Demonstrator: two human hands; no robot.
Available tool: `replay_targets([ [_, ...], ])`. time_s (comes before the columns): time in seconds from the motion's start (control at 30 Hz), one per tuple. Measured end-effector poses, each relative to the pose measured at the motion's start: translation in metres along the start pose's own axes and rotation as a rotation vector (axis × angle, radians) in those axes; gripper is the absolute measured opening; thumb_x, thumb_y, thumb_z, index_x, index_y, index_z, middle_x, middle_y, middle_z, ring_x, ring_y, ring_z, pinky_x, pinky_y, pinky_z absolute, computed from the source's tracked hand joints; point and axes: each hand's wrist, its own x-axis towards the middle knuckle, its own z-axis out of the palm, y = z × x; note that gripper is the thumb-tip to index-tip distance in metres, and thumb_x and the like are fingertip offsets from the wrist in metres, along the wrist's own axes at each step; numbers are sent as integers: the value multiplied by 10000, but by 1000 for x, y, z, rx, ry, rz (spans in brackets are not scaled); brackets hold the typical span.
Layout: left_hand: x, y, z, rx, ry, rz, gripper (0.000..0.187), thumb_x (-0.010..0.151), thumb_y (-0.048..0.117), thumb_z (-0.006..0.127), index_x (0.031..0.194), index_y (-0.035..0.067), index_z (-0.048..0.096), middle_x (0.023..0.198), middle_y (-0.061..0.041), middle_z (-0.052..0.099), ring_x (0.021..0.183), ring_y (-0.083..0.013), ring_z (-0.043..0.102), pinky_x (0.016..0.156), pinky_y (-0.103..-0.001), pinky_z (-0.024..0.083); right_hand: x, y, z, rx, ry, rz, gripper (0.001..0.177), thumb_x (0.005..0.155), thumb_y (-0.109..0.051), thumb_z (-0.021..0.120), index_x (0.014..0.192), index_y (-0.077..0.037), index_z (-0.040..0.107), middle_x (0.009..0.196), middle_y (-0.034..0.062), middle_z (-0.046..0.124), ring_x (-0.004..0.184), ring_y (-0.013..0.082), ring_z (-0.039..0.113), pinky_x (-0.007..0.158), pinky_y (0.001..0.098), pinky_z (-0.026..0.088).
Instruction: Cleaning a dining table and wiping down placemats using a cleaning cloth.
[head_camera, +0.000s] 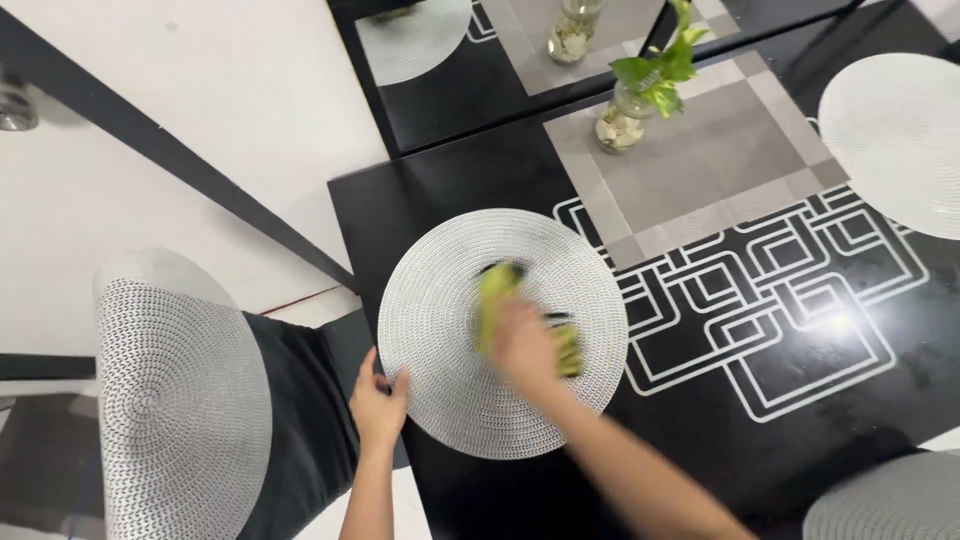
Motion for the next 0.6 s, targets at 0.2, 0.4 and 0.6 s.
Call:
replay_targets([
  [0.2,-15,-38,13,-181,154,14,488,769,227,774,1225,75,690,764,-72,749,709,-243,753,736,-381,586,-54,-77,-15,-255,-97,-639,708,673,-285,636,1370,-186,551,1310,138,684,943,321,673,752,512,557],
  [0.4,-24,-16,4,-158,175,73,271,854,258,820,928,23,705,801,-111,750,754,-273,747,743,-391,570,-2,69,-104,-500,57,221,598,845,-280,619,1414,-135,502,1349,111,581,1022,319,607,703,442,559],
  [0.6,-46,149,-67,-244,384,420,109,1037,135,580,1077,51,523,746,-191,656,670,-408,684,601,-498,515,-11,260,-118,32,519,408,330,1070,-219,531,1327,-50,649,1149,176,701,1010,363,677,904,474,527],
])
